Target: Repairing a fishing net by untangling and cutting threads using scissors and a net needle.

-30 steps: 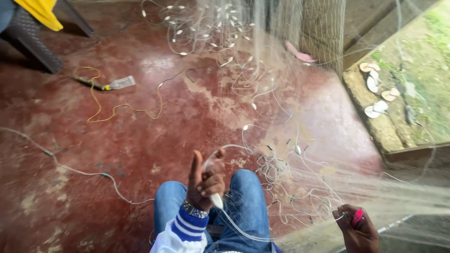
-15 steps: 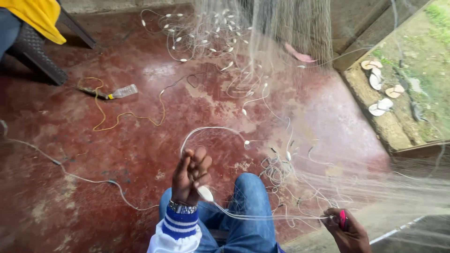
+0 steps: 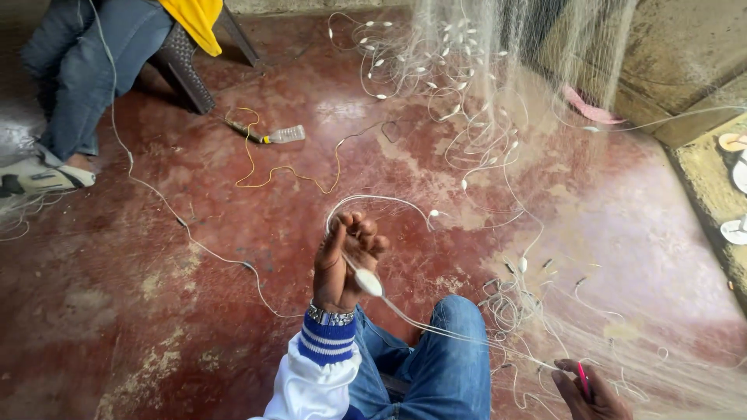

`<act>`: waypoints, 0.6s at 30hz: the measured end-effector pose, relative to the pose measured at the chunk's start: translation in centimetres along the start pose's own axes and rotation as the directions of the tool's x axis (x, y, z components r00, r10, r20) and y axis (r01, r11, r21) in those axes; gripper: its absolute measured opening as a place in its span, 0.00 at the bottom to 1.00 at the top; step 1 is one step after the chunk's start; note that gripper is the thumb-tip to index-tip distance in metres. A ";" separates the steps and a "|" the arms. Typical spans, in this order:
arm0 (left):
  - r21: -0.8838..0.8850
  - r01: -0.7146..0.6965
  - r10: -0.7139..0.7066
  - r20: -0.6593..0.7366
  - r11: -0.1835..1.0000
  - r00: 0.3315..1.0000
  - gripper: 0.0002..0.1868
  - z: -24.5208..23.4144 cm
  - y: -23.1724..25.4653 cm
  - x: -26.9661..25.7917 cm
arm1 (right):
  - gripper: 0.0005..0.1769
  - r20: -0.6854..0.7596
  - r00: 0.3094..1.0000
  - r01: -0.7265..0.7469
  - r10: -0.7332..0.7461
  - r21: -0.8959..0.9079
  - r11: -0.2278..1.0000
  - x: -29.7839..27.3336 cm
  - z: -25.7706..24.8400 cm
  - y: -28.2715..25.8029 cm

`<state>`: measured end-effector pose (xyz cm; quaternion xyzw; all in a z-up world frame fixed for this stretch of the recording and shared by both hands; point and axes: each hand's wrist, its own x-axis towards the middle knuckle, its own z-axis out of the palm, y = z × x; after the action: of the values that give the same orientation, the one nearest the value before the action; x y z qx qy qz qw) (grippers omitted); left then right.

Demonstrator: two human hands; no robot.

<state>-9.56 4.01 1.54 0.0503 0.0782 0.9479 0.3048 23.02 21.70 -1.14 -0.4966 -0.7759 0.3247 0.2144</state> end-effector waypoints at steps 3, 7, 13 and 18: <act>0.055 -0.085 0.095 -0.237 0.995 0.967 0.08 0.1 0.3 0.2 | 0.07 0.012 0.999 -0.041 0.042 -0.091 0.995 0.3 -0.3 0.1; 0.249 -0.180 0.256 -0.321 0.952 0.912 0.09 -0.3 1.3 -0.5 | 0.06 -0.022 1.000 -0.009 0.009 -0.014 1.000 0.3 -0.5 -1.6; 0.398 -0.209 0.353 -0.336 0.893 0.873 0.11 0.8 3.6 -3.0 | 0.13 0.041 0.999 -0.009 0.019 -0.239 0.971 1.3 -0.1 -0.3; 0.543 -0.345 0.517 -0.201 0.766 0.832 0.06 1.1 5.8 -5.1 | 0.22 0.110 0.992 0.092 -0.064 -0.278 0.956 2.4 1.2 -0.1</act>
<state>-8.57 -3.48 3.40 -0.0218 0.3501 0.9358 0.0345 21.17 23.50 -1.85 -0.4741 -0.8430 0.2265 0.1151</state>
